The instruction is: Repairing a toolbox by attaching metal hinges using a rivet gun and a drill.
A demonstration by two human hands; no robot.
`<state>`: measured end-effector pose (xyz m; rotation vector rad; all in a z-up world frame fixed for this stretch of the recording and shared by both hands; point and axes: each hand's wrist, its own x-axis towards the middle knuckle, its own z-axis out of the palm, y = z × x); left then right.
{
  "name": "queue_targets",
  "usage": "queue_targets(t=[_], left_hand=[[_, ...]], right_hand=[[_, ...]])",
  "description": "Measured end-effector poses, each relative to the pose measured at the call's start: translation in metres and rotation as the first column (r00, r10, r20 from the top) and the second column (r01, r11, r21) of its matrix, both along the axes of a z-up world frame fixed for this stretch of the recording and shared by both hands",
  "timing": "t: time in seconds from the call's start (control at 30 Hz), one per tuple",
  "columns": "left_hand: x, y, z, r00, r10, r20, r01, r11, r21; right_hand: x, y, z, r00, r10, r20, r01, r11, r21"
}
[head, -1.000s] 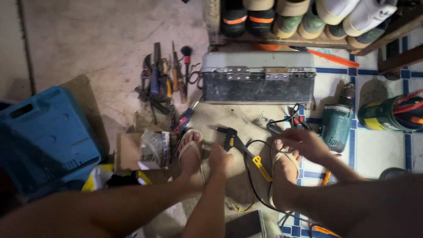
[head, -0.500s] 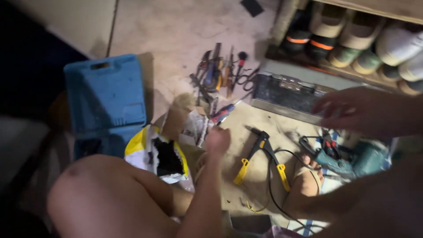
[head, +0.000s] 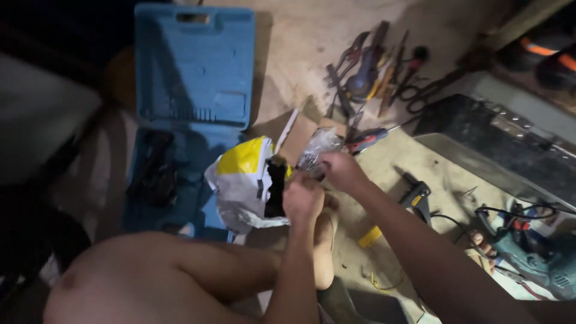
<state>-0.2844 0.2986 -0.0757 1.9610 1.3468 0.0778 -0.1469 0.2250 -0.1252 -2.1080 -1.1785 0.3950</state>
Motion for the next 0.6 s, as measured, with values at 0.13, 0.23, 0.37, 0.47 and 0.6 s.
queue_targets(t=[0.13, 0.23, 0.37, 0.47, 0.6], left_hand=[[0.002, 0.017, -0.019, 0.999, 0.049, -0.002, -0.049, 0.996, -0.074], [0.001, 0.024, -0.050, 0.995, 0.091, 0.049, -0.083, 0.986, -0.143], [0.004, 0.022, -0.053, 0.983, 0.147, 0.114, -0.122, 0.972, -0.200], [0.006, 0.022, -0.053, 0.974, 0.199, 0.111, -0.166, 0.952, -0.256], [0.004, 0.025, -0.063, 0.969, 0.207, 0.134, -0.162, 0.945, -0.285]], right_hand=[[-0.012, -0.004, 0.000, 0.990, -0.122, -0.065, 0.128, 0.987, 0.099], [-0.017, 0.008, 0.009, 0.995, -0.093, 0.037, 0.097, 0.988, -0.119], [-0.019, 0.027, 0.014, 0.983, 0.057, 0.173, 0.013, 0.925, -0.379], [-0.017, 0.032, 0.010, 0.957, 0.172, 0.235, -0.044, 0.883, -0.468], [-0.010, 0.030, -0.008, 0.885, 0.253, 0.391, -0.119, 0.935, -0.335]])
